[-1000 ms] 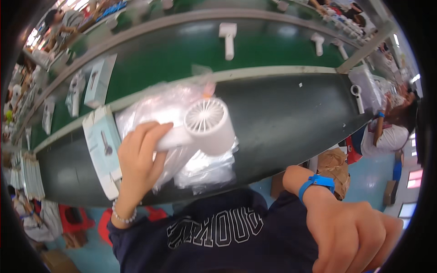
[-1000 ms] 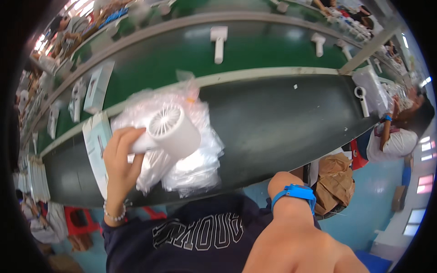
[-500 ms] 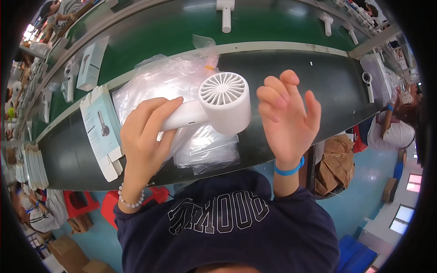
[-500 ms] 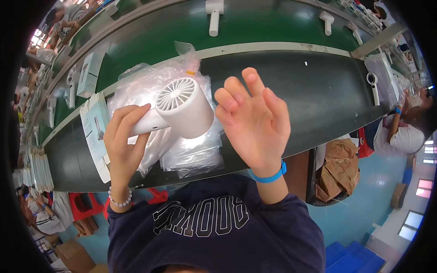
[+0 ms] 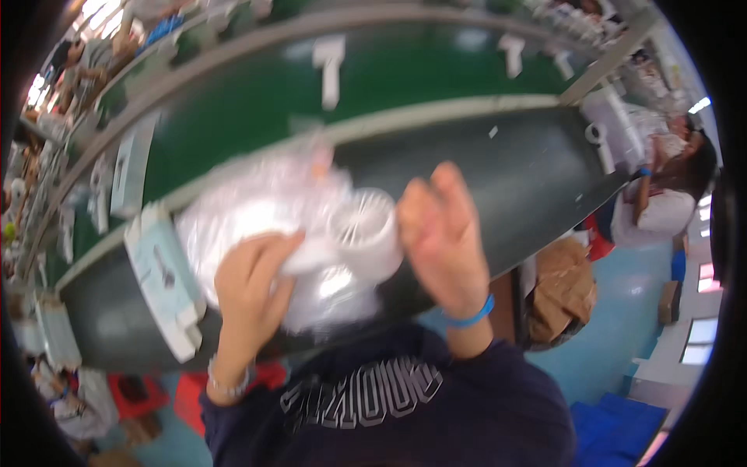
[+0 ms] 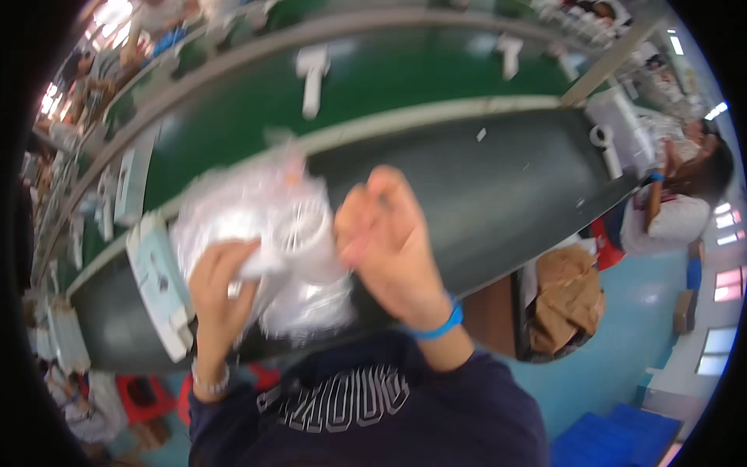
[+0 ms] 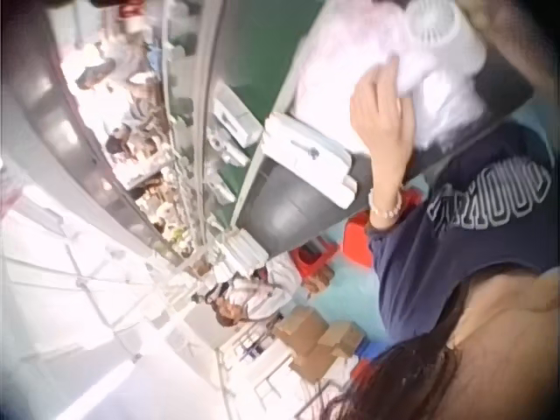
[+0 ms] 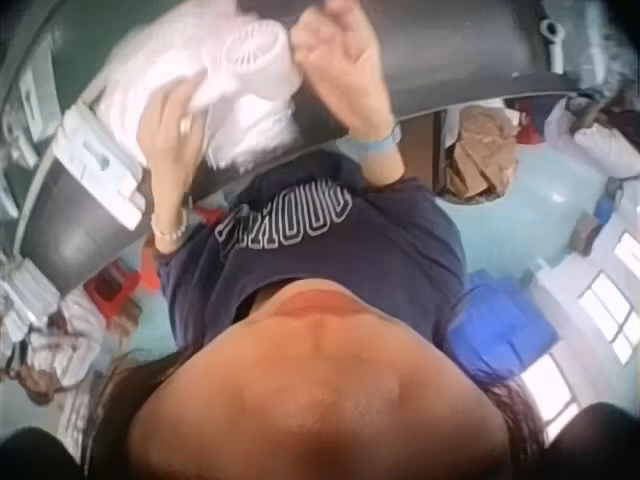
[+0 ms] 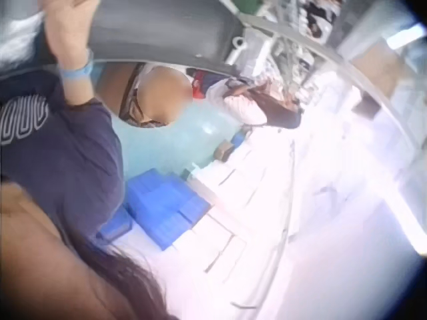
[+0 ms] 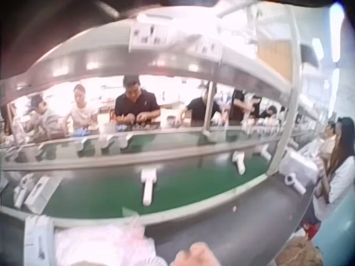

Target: Packaging small portable fans into plastic bags and then into boxes on an assembly line.

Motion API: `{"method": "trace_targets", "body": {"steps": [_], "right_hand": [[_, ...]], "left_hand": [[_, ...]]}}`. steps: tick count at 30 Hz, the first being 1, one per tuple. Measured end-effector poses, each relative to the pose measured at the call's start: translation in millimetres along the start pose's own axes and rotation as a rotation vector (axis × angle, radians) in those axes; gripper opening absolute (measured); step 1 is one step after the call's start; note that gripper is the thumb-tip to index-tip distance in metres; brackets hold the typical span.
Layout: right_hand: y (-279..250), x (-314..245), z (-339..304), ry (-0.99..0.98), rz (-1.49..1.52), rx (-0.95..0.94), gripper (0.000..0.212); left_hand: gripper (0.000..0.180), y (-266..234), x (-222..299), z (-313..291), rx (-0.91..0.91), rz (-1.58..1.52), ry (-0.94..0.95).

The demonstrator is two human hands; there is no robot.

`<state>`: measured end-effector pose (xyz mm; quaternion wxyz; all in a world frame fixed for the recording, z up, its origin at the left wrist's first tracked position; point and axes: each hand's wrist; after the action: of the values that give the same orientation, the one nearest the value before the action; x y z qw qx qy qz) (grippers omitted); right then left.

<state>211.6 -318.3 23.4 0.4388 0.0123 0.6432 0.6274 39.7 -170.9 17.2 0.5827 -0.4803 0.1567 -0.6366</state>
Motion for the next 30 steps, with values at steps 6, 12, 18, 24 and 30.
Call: {"method": "trace_targets", "body": {"steps": [6, 12, 18, 24, 30], "right_hand": [[-38.7, 3.2, -12.0, -0.100, -0.393, 0.118, 0.045], [-65.4, -8.6, -32.6, 0.318, -1.013, -0.189, 0.047], [-88.7, -4.1, -38.9, 0.491, -0.642, 0.081, 0.036], [-116.6, -5.0, -30.1, 0.408, -0.376, 0.186, 0.033], [-131.6, 8.2, -26.0, 0.377, 0.230, 0.228, 0.045]], "left_hand": [[0.041, 27.5, 3.6, -32.4, -0.078, -0.161, -0.076], [0.039, 62.7, 9.1, -23.6, 0.039, -0.201, 0.044], [0.052, 94.4, 15.1, -37.2, 0.183, -0.262, -0.158], [0.038, 100.9, 6.4, -71.7, -0.017, -0.182, -0.253], [0.032, 84.8, 19.9, -79.4, -0.079, -0.066, -0.212]]}}
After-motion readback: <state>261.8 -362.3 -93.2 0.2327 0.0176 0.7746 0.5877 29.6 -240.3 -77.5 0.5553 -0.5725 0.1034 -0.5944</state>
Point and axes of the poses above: each hand's wrist, its own z-axis towards the middle knuckle, its own y-axis out of the palm, x = y × z, and after that the axes turned 1 degree about -y, right-handed
